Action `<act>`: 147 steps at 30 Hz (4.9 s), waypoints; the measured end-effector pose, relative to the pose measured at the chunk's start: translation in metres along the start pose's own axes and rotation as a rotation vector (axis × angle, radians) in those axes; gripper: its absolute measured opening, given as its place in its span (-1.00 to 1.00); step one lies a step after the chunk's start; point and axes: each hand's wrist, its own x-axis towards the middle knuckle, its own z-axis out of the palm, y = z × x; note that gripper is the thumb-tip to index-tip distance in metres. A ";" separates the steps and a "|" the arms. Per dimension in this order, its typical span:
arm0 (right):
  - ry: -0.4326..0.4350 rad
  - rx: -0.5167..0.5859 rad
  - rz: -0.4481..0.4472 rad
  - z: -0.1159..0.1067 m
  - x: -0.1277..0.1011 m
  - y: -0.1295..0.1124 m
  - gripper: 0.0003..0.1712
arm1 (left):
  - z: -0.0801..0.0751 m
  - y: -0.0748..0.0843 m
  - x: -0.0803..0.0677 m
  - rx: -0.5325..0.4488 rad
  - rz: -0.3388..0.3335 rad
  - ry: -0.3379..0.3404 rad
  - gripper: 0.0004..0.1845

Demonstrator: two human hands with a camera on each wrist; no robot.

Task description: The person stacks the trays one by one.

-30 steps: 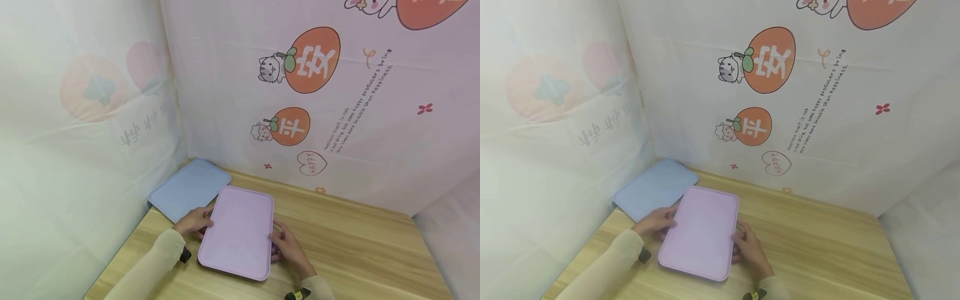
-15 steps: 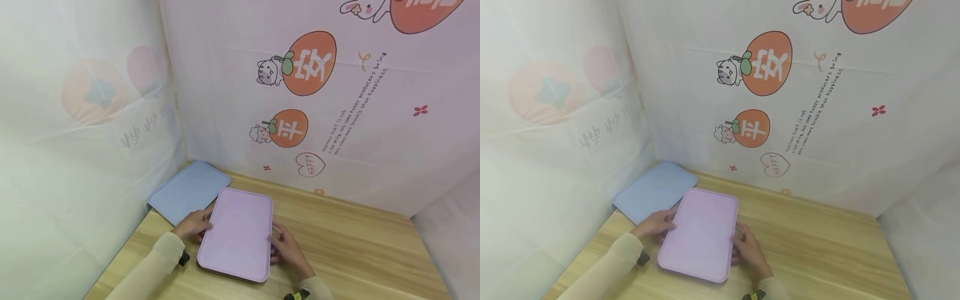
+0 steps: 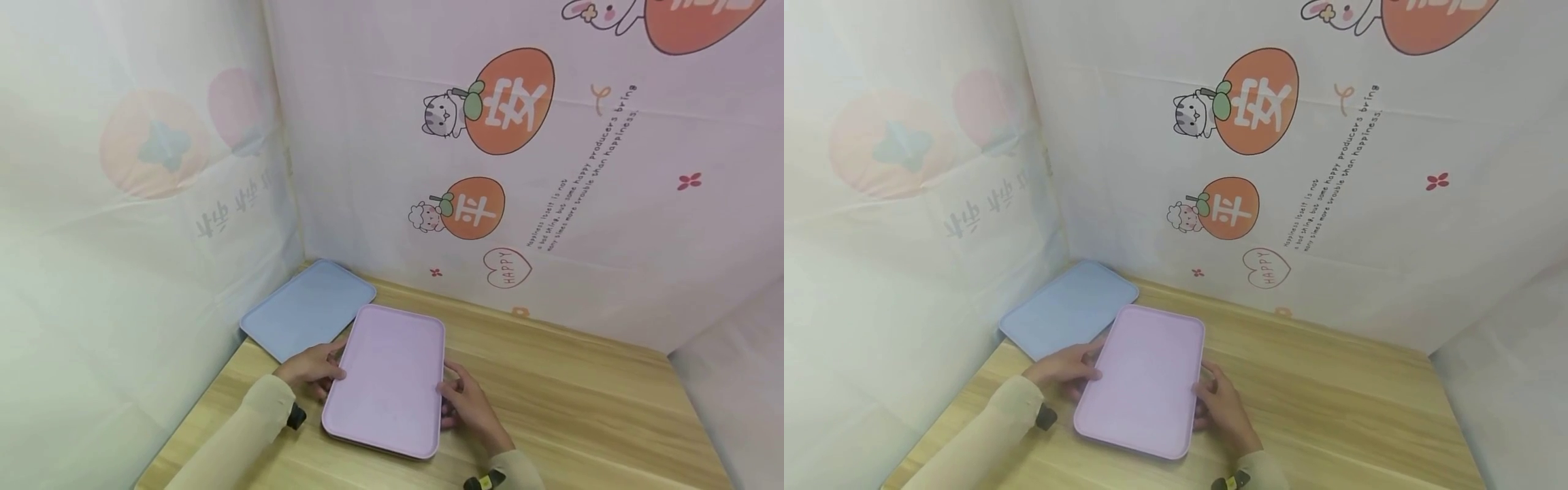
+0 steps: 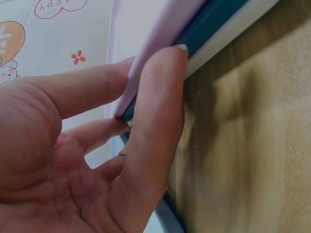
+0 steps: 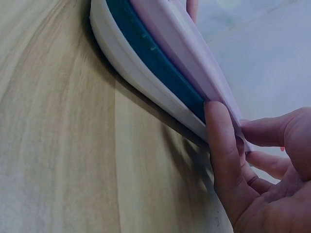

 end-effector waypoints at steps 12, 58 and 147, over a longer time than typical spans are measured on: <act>0.090 -0.065 -0.040 0.005 -0.004 -0.014 -0.29 | -0.002 -0.005 0.005 -0.029 0.049 0.107 -0.28; -0.036 -0.145 -0.181 0.086 0.028 -0.060 -0.38 | -0.078 -0.021 -0.026 0.059 -0.064 0.367 -0.48; -0.282 -0.490 -0.168 0.200 0.066 -0.114 -0.51 | -0.122 -0.074 -0.046 0.036 -0.248 0.567 -0.31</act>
